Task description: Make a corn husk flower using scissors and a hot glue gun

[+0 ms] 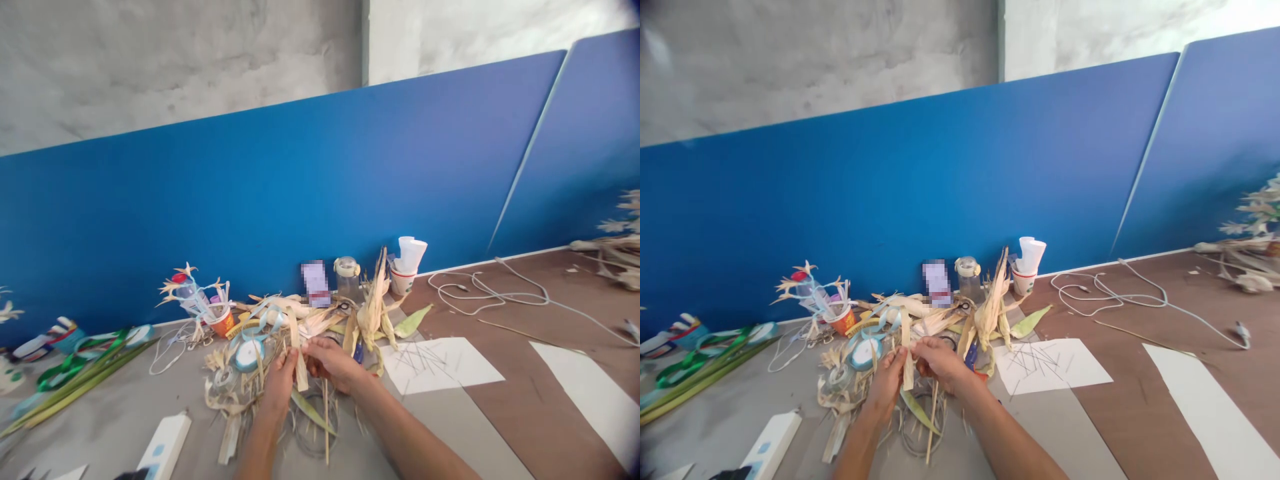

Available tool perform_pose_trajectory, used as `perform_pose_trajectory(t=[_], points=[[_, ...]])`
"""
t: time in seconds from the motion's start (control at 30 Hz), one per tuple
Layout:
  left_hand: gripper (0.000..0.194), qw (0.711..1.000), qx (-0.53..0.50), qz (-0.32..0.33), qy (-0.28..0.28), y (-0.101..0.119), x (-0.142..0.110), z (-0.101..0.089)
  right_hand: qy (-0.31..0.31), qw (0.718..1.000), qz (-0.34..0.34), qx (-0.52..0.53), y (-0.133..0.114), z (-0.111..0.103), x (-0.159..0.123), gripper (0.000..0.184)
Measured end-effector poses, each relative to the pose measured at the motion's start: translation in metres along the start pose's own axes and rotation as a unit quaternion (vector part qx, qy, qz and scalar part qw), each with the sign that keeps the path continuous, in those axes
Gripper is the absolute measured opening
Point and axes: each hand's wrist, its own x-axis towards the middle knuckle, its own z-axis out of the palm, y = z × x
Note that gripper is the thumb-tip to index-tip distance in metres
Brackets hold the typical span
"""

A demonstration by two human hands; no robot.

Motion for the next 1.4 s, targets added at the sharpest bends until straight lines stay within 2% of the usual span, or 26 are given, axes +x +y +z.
perform_pose_trajectory(t=[0.1,0.23,0.43,0.6,0.7,0.8,0.87,1.03,1.2,1.3,1.4], points=[[0.039,0.999,0.024,0.012,-0.022,-0.002,0.000,-0.001,0.020,1.000,-0.010,-0.010,-0.001,-0.001,0.001,0.029],[0.039,0.998,0.021,0.018,-0.062,-0.003,0.000,-0.001,-0.014,1.000,-0.006,0.026,0.001,-0.007,0.004,0.028],[0.040,0.998,-0.018,0.003,-0.059,0.000,-0.002,0.001,-0.052,0.996,-0.014,0.065,0.003,-0.008,0.007,0.029],[0.039,0.997,-0.063,-0.008,-0.048,0.004,-0.003,-0.001,-0.002,0.999,-0.032,0.039,0.000,-0.009,0.007,0.029],[0.041,0.993,-0.116,-0.012,-0.002,0.009,-0.001,-0.006,0.056,0.995,-0.062,0.052,-0.009,-0.017,0.006,0.027],[0.042,0.993,-0.111,-0.015,0.039,0.011,0.002,-0.010,0.085,0.993,-0.066,0.051,-0.017,-0.018,0.003,0.025],[0.042,0.996,-0.087,-0.013,0.035,0.009,0.002,-0.009,0.075,0.996,-0.049,0.016,-0.017,-0.012,0.001,0.030],[0.039,0.999,-0.022,0.009,-0.024,0.000,0.001,-0.002,0.047,0.996,-0.047,-0.052,-0.003,0.005,0.001,0.031],[0.035,0.993,-0.080,0.001,-0.090,0.003,-0.002,0.001,-0.008,1.000,-0.013,0.020,0.002,0.001,0.003,0.032],[0.036,0.989,-0.108,-0.007,-0.096,0.008,-0.004,0.001,-0.043,0.997,-0.009,0.066,0.001,-0.001,0.003,0.032],[0.036,0.987,-0.127,-0.008,-0.096,0.010,-0.005,0.002,-0.052,0.995,-0.013,0.082,0.001,-0.001,0.002,0.031]])
